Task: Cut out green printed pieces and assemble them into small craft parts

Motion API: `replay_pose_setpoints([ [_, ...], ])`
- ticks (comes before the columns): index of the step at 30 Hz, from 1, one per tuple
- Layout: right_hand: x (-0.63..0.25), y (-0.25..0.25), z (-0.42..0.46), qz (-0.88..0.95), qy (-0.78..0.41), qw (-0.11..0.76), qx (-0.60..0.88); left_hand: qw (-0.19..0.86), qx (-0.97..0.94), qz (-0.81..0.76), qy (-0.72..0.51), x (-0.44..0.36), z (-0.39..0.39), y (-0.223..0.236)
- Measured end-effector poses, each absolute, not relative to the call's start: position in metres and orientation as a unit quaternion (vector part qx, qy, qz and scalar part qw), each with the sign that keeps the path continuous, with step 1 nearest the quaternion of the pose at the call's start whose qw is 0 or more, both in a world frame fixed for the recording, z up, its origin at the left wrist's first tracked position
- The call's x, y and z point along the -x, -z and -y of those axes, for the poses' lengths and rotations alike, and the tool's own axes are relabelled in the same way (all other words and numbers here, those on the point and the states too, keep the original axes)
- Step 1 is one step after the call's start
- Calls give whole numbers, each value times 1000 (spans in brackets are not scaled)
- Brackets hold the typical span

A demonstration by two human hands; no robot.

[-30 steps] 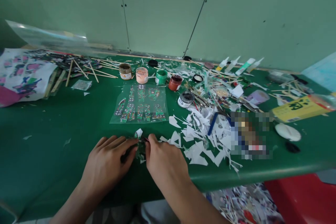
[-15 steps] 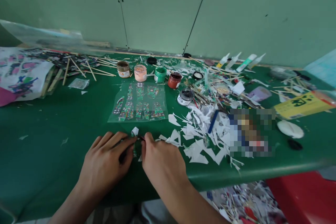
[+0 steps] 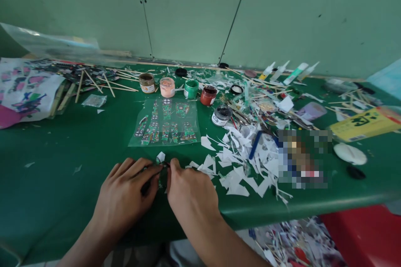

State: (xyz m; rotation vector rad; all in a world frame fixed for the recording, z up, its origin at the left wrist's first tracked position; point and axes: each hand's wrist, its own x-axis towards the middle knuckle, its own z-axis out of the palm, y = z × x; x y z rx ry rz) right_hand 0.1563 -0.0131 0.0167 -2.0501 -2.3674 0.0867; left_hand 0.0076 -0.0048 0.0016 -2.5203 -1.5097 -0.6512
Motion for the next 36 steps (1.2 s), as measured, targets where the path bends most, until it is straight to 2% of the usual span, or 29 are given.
replay_pose_setpoints([
  [6,-149,-25,14,748,-46,-47,660,59,836,501,215,-6,5,-1],
  [14,-149,-32,13,771,-36,-70,633,45,832,513,207,-7,4,-2],
  [20,-166,-29,11,801,11,-50,596,44,834,504,218,-5,5,-2],
  [25,-188,-32,6,778,12,-31,628,68,840,481,241,0,5,0],
  [36,-204,-26,-5,836,-40,8,547,-16,869,432,240,4,-2,6],
])
